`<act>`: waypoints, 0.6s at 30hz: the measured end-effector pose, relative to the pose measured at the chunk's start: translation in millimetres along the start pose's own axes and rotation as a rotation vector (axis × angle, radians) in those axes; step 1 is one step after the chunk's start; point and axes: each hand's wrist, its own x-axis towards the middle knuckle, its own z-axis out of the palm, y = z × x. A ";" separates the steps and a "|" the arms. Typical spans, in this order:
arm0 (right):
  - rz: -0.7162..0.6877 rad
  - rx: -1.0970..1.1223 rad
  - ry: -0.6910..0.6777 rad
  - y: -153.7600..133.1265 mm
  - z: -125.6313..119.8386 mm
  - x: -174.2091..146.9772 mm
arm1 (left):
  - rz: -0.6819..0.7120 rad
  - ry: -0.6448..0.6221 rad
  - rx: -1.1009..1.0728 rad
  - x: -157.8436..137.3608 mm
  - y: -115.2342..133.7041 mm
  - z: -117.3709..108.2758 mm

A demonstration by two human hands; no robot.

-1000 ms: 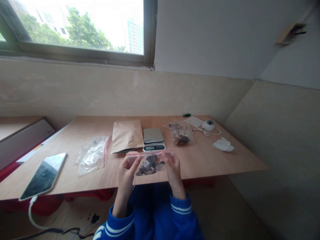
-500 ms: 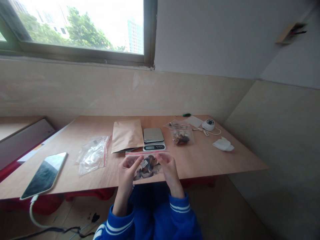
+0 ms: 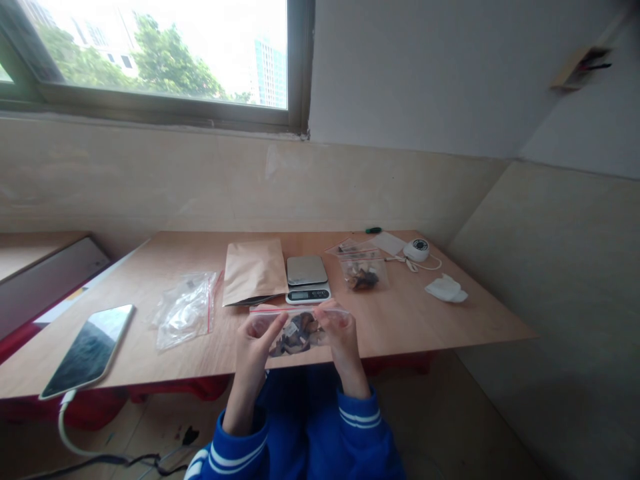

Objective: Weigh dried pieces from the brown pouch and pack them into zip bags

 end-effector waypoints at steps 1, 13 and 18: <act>0.009 0.017 -0.022 0.2 -1.1 0.3 | -0.017 -0.046 -0.003 0.3 0.2 -0.7; 0.149 0.073 -0.065 2.7 7.4 -0.5 | -0.050 -0.073 -0.021 1.4 3.1 3.6; 0.094 0.057 -0.029 6.8 9.5 -0.2 | -0.050 -0.069 -0.005 0.2 6.4 1.0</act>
